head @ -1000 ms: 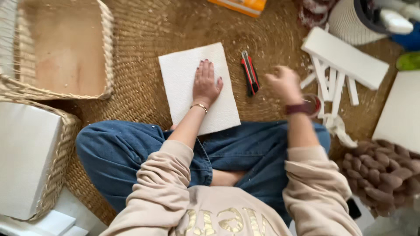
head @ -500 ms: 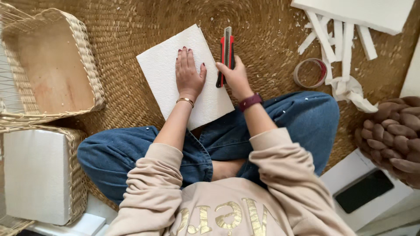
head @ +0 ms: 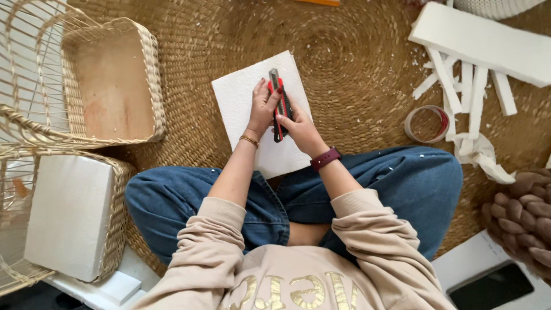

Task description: The person cuts white foam blocks using a box cutter, applies adhesive tape to the blocks, and arranges them inside a wicker basket.

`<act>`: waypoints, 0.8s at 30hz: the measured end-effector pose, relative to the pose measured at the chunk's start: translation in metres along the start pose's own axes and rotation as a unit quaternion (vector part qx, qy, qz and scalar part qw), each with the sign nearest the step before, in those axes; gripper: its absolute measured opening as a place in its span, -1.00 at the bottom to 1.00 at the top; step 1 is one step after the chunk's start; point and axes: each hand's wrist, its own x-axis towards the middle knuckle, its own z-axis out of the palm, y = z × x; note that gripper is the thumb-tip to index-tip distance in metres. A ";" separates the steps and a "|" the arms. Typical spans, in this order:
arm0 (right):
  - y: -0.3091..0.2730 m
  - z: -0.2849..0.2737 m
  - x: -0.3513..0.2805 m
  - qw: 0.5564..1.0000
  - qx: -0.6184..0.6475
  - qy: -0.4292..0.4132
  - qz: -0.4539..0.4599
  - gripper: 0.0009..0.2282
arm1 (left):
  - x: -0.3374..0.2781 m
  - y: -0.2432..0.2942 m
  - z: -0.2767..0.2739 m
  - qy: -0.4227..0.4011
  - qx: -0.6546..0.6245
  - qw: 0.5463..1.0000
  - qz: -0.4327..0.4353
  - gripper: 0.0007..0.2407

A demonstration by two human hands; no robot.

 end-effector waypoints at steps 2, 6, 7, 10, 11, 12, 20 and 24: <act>0.007 -0.001 -0.006 1.000 -0.001 -0.017 0.002 -0.37 | -0.001 0.003 -0.001 0.026 -0.019 0.999 -0.031 -0.68; 0.014 -0.006 -0.011 0.999 -0.019 -0.039 -0.005 -0.36 | -0.002 0.009 0.010 0.086 -0.098 0.984 -0.117 -0.60; 0.015 -0.007 -0.010 0.999 -0.022 -0.040 -0.005 -0.36 | -0.002 0.009 0.009 0.087 -0.101 0.984 -0.117 -0.60; 0.018 -0.006 -0.009 0.996 -0.070 -0.035 -0.042 -0.39 | -0.004 0.009 0.007 0.109 -0.091 0.981 -0.132 -0.56; 0.018 -0.006 -0.008 0.993 -0.099 -0.007 -0.057 -0.44 | -0.004 0.009 0.007 0.111 -0.075 0.984 -0.115 -0.57; 0.019 -0.006 -0.009 0.989 -0.128 0.021 -0.070 -0.49 | -0.005 0.009 0.008 0.113 -0.060 0.987 -0.100 -0.58; -0.001 0.023 -0.003 0.966 -0.148 0.205 0.050 -0.68 | -0.004 -0.007 0.009 0.050 0.125 0.991 0.028 -0.70; -0.007 0.013 0.005 0.982 -0.085 0.169 0.027 -0.72 | -0.005 -0.004 0.005 0.010 0.131 0.990 0.050 -0.69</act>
